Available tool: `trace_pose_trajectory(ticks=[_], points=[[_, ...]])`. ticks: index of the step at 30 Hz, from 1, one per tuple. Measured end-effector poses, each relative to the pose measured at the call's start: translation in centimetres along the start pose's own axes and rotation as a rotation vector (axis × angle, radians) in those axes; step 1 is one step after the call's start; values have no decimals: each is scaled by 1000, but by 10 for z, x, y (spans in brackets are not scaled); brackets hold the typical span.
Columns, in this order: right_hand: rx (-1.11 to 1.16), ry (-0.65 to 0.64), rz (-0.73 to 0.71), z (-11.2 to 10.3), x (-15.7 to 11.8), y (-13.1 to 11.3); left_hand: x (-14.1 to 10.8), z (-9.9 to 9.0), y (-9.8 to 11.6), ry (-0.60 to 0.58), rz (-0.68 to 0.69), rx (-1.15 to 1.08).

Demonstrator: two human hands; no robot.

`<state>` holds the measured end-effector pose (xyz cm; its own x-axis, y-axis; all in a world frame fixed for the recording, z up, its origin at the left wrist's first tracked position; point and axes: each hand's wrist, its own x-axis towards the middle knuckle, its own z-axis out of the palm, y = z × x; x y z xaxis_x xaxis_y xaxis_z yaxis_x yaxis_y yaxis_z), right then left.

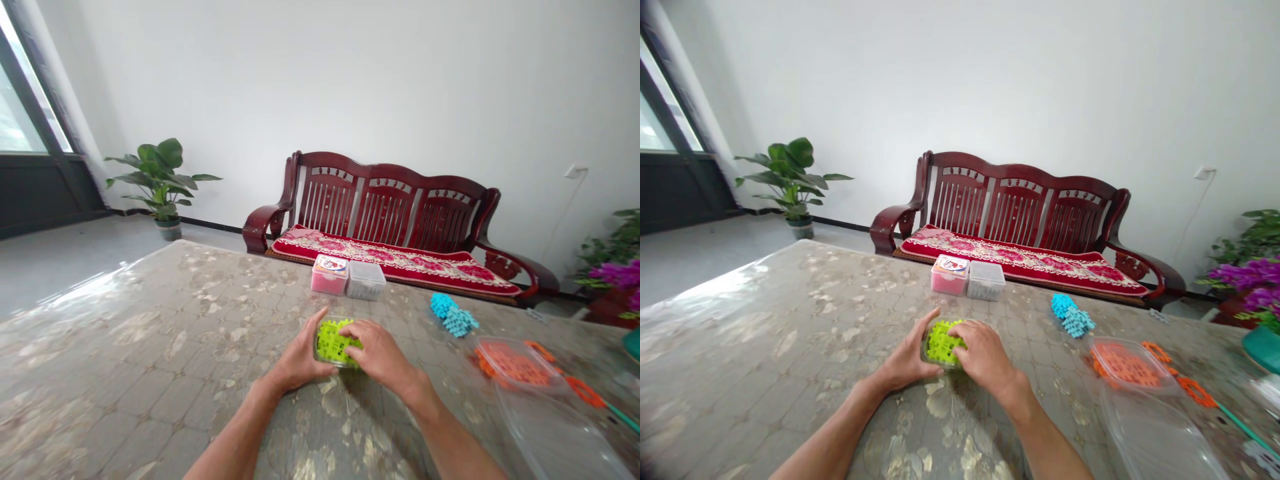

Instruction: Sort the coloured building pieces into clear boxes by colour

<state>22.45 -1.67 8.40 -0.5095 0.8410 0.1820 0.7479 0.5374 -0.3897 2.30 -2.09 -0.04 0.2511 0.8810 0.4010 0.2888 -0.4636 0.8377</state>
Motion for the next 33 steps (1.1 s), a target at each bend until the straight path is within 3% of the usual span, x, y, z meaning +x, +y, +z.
trace_pose_trajectory(ticks=[8,15,20,24,28,33], points=[[111,106,10,7,-4,6,1,1,3,5,-15,23],[314,370,318,-8,-28,62,1,-1,8,-12,-80,9],[331,297,418,14,-52,97,1,-1,7,-7,-93,-1],[328,240,419,21,-70,96,1,-1,9,3,-106,10],[203,271,379,2,-90,79,0,2,8,-12,-86,2],[33,286,366,-40,-131,69,-1,4,10,-39,-74,-6]])
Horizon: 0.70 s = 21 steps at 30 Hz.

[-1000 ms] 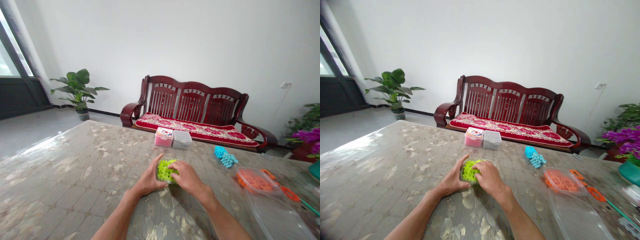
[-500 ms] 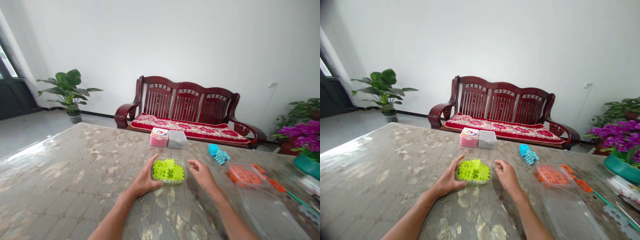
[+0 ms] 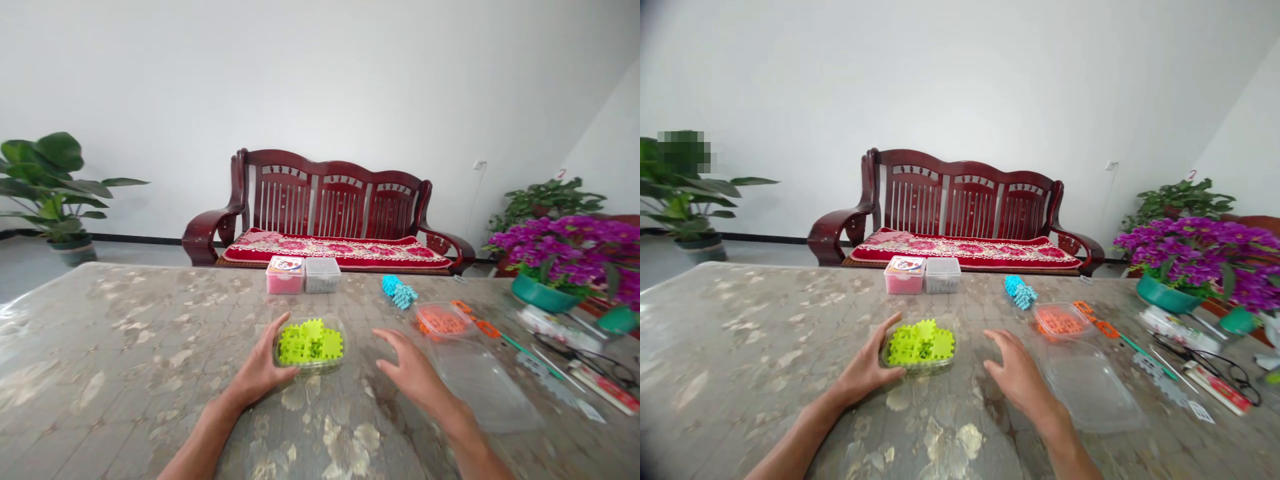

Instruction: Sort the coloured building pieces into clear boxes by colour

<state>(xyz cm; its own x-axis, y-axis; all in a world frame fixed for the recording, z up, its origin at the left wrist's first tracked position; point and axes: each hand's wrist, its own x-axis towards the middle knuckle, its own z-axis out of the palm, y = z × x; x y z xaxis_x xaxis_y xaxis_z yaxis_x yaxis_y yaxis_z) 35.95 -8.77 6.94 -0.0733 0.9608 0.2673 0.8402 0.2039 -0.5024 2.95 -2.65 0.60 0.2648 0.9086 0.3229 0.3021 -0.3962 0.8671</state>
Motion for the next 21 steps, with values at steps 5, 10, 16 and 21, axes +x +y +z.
trace_pose_trajectory(ticks=[5,10,16,21], points=[[-309,68,-8,-48,-35,37,-1,2,5,2,-4,-26],[-621,177,8,-43,-62,68,-3,10,3,-26,-7,-46],[-627,300,-16,-23,-70,69,-6,17,-2,-42,36,-25],[-504,381,-75,-22,-59,43,-4,16,-6,-41,118,19]])
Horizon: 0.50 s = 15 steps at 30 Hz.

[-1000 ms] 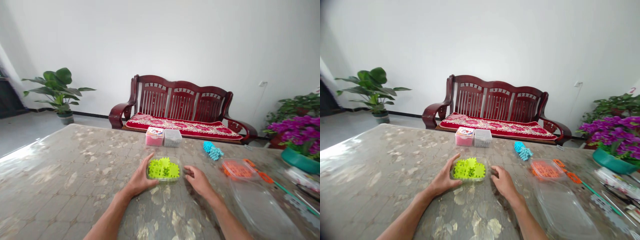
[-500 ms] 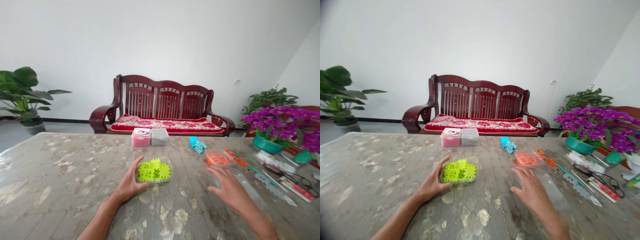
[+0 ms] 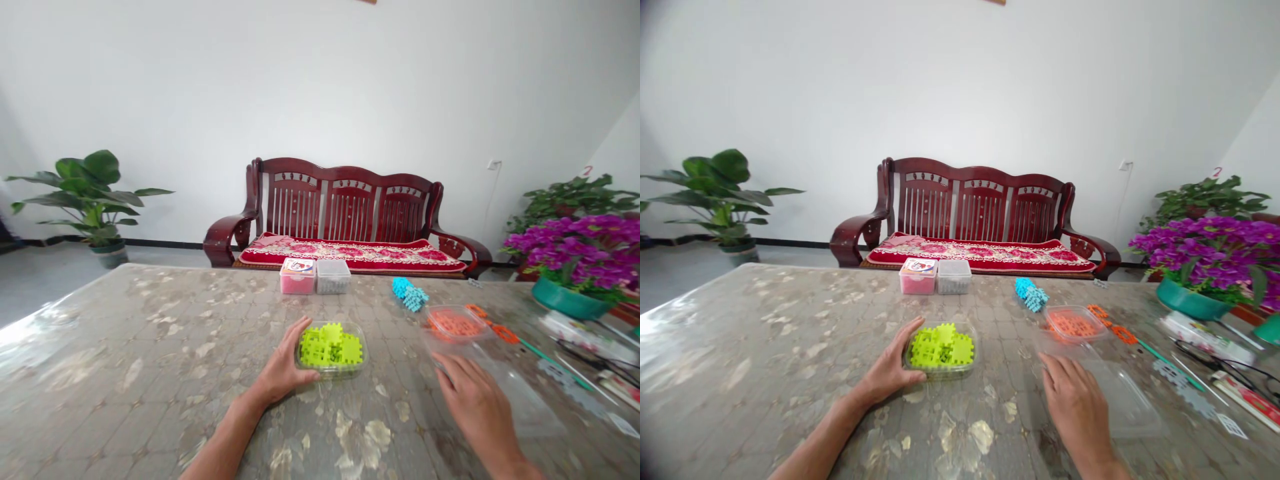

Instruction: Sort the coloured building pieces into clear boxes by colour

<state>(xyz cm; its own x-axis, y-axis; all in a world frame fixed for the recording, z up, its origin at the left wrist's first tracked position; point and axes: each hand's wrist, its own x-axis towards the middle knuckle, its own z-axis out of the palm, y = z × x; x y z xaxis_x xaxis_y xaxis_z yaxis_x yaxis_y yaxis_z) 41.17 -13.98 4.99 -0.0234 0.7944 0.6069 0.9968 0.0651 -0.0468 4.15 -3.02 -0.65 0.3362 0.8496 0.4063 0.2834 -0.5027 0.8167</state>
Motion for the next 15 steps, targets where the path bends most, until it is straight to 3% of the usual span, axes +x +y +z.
trace_pose_trajectory(ticks=[5,10,15], points=[[198,68,-46,1,28,-63,1,0,1,-7,7,6],[353,-23,-124,15,49,-131,-1,-1,2,-21,-25,-32],[390,-141,-179,29,55,-177,-3,-4,7,-20,-48,-71]])
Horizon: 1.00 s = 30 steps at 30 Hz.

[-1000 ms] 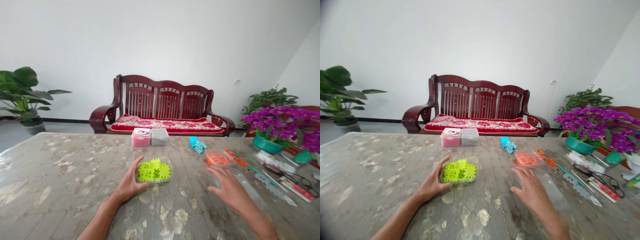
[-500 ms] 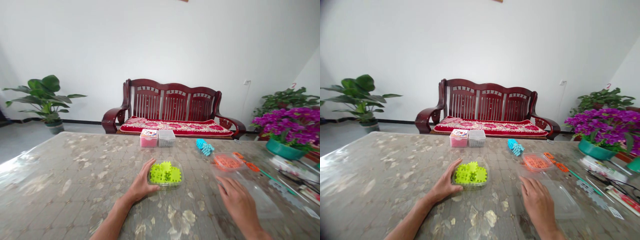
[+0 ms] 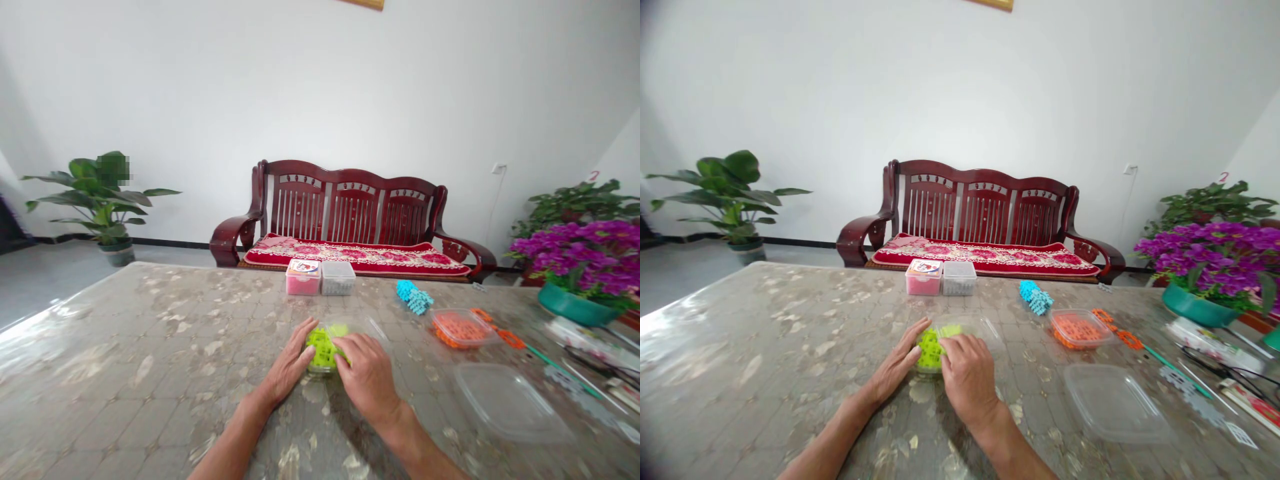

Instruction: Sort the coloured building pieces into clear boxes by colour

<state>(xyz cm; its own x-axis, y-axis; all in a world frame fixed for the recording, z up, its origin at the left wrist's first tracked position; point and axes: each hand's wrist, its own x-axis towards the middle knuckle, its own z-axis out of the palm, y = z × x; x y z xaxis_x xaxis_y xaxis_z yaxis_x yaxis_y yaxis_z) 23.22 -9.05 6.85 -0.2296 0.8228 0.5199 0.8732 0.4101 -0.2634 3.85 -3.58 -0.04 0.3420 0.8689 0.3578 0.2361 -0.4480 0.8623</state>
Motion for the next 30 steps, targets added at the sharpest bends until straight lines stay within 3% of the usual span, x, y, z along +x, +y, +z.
trace_pose_trajectory(ticks=[4,6,11,14,16,20,30], points=[[40,-79,3,8,4,-20,-1,1,4,19,-53,-30],[108,-65,-5,5,8,-19,-2,3,5,35,-78,-55],[140,105,109,-9,25,34,-2,6,7,25,-120,-76],[73,-6,89,-7,29,69,-1,7,9,14,-90,-21],[64,-94,79,-1,27,79,-1,8,9,15,-54,10],[94,-198,94,12,21,76,-1,10,5,33,-35,21],[22,-190,140,24,23,54,2,11,-11,91,-103,31]])
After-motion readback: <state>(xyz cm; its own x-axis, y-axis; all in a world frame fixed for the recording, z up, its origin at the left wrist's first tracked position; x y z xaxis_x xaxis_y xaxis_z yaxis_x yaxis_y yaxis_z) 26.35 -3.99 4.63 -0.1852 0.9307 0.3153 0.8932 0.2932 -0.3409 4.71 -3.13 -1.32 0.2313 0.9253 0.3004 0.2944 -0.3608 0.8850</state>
